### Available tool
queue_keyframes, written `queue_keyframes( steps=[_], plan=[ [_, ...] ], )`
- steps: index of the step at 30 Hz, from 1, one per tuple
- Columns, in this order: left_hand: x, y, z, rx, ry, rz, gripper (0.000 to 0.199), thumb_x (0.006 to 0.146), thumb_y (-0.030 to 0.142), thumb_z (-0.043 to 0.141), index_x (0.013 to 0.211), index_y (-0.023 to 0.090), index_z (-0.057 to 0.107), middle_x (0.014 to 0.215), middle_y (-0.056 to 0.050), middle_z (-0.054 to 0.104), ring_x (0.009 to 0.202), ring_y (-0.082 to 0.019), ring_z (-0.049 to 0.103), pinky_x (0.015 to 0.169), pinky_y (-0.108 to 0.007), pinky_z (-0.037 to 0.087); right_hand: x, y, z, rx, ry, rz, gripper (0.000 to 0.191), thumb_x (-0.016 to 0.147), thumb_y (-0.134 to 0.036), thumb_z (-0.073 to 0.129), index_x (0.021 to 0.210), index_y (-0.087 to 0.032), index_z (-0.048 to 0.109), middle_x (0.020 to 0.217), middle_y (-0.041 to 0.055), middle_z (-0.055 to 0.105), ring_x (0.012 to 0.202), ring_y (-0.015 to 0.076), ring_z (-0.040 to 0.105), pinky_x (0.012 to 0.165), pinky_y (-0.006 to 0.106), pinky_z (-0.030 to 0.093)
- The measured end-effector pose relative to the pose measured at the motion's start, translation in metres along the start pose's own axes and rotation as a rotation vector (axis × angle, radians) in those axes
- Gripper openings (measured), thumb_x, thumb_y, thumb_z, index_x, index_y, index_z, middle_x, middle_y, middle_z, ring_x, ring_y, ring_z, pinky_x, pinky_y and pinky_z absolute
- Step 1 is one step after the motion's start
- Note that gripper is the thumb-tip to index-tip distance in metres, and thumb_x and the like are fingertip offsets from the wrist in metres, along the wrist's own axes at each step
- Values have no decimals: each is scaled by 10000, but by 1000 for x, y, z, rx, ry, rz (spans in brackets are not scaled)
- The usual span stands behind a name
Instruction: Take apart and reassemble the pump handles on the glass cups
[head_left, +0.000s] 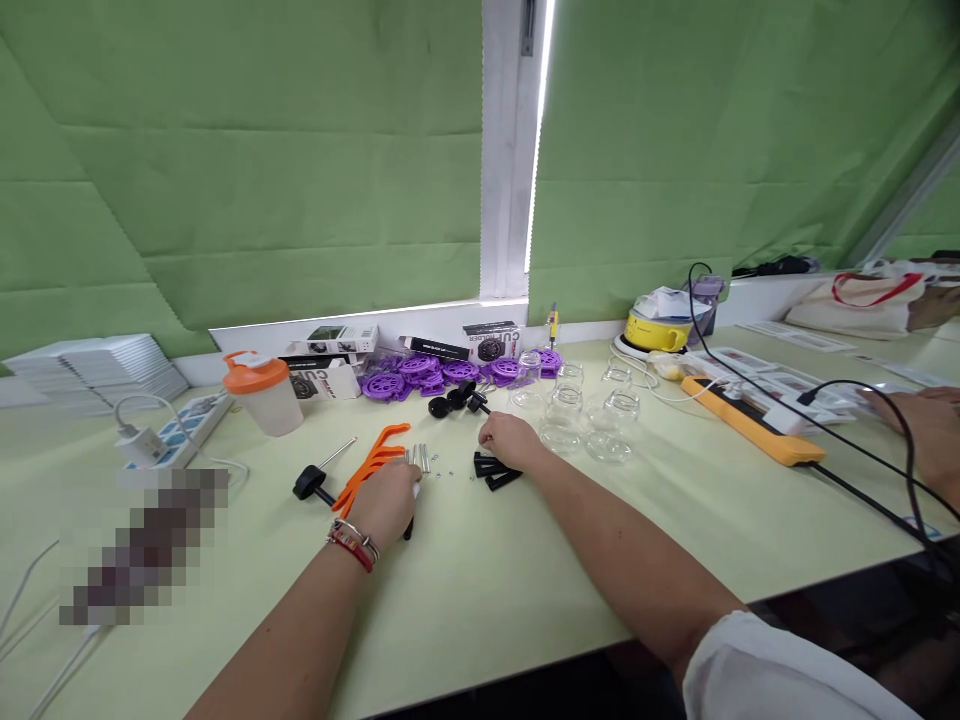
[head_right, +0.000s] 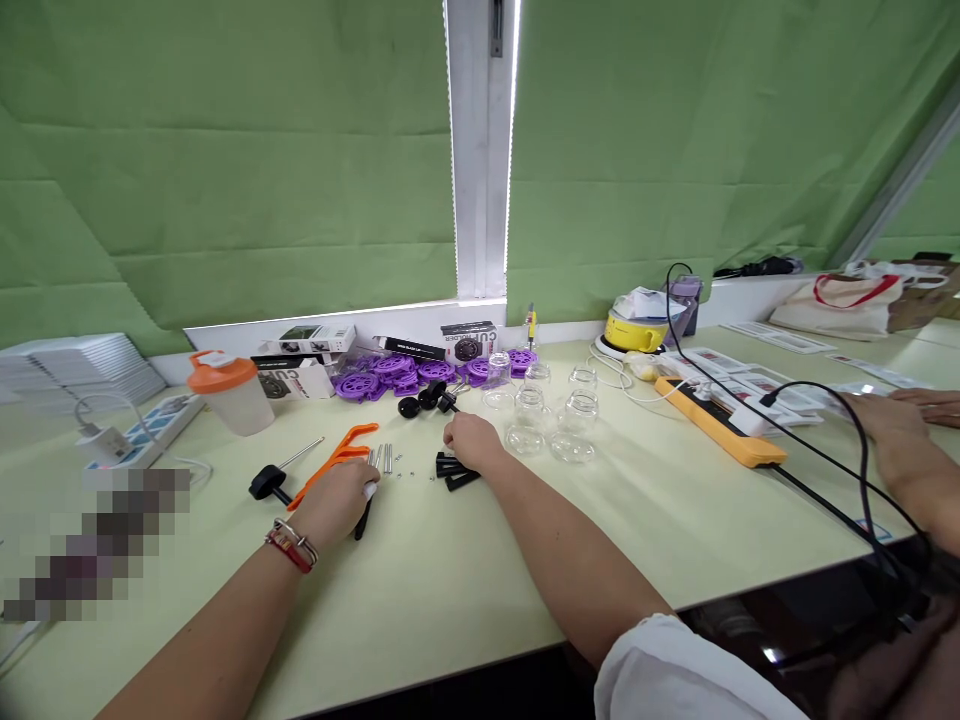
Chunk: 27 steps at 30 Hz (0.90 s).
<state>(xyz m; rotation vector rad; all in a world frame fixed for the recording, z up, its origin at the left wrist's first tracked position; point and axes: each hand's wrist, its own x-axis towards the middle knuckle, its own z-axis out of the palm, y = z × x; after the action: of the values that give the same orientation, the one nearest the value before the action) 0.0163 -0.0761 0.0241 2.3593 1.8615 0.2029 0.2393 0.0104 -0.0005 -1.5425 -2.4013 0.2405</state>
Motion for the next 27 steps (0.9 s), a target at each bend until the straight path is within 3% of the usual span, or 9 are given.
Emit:
queue_keyframes(
  steps=[5, 8, 12, 18, 23, 27],
  plan=[
    [-1, 1, -3, 42, -5, -26, 262, 798, 118, 390, 799, 189, 642, 865, -90, 627, 788, -236, 581, 590, -304, 369, 0, -1, 0, 20, 8, -14, 201, 753, -82, 534, 757, -180, 710, 928, 67, 612, 802, 159, 555, 658, 234, 372],
    [-2, 9, -6, 47, 69, -12, 268, 850, 203, 385, 887, 189, 650, 950, -98, 616, 853, -248, 579, 617, -318, 404, 0, 0, -1, 57, 27, -20, 180, 765, -104, 540, 762, -176, 704, 928, 66, 615, 815, 161, 558, 684, 238, 378],
    [-1, 37, -2, 46, 135, 173, 292, 858, 178, 389, 1038, 191, 618, 1071, -102, 588, 961, -238, 556, 693, -320, 442, -2, 4, -7, 128, 96, -4, 175, 799, -128, 514, 817, -174, 682, 946, 60, 619, 837, 159, 558, 704, 238, 384],
    [3, 74, 22, 74, -23, 517, 457, 796, 46, 377, 1182, 228, 541, 1176, -86, 554, 1015, -231, 513, 767, -332, 462, -13, 11, -19, 238, 191, 15, 173, 821, -151, 480, 869, -157, 646, 892, 45, 637, 779, 137, 550, 705, 233, 404],
    [-6, 72, 22, 115, -55, 534, 334, 801, 77, 402, 1012, 220, 617, 1054, -87, 572, 939, -231, 531, 702, -311, 458, -20, 8, -27, 386, 212, 26, 137, 802, -184, 500, 812, -164, 636, 811, 21, 627, 682, 121, 524, 630, 223, 395],
    [-16, 62, 12, 59, -155, 570, 301, 831, 180, 445, 1075, 253, 604, 969, -68, 567, 864, -208, 553, 673, -283, 440, -24, 1, -29, 450, 178, 15, 127, 793, -196, 509, 808, -168, 632, 749, 12, 617, 643, 116, 513, 596, 219, 382]
  ],
)
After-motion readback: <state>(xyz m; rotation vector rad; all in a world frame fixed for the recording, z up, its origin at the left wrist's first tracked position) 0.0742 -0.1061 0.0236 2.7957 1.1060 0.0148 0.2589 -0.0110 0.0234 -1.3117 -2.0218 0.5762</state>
